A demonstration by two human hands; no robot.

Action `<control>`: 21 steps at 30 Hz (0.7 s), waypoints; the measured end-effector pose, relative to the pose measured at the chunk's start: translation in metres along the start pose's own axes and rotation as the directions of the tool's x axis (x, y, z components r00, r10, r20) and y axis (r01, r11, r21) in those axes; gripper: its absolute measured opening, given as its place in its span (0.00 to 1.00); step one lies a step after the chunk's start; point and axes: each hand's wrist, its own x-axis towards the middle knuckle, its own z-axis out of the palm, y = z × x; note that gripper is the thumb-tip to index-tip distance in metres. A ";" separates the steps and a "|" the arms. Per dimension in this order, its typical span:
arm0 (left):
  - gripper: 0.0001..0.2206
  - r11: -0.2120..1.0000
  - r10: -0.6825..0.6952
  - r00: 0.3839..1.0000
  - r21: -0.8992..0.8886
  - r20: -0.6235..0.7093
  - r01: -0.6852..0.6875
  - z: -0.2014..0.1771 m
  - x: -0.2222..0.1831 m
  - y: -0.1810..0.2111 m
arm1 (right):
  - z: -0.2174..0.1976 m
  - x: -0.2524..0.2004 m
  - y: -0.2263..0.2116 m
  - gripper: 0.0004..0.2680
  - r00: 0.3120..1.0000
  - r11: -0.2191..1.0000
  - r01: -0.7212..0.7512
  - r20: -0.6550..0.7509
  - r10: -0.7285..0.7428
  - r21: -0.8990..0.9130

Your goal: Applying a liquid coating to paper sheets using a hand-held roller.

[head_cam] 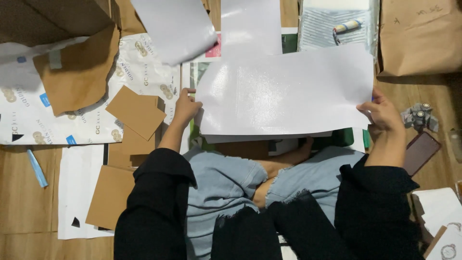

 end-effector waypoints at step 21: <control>0.18 0.997 0.035 0.995 0.071 -0.098 -0.028 -0.022 0.000 0.015 | 0.053 -0.005 -0.005 0.24 0.981 0.978 0.195 0.011 -0.196 0.073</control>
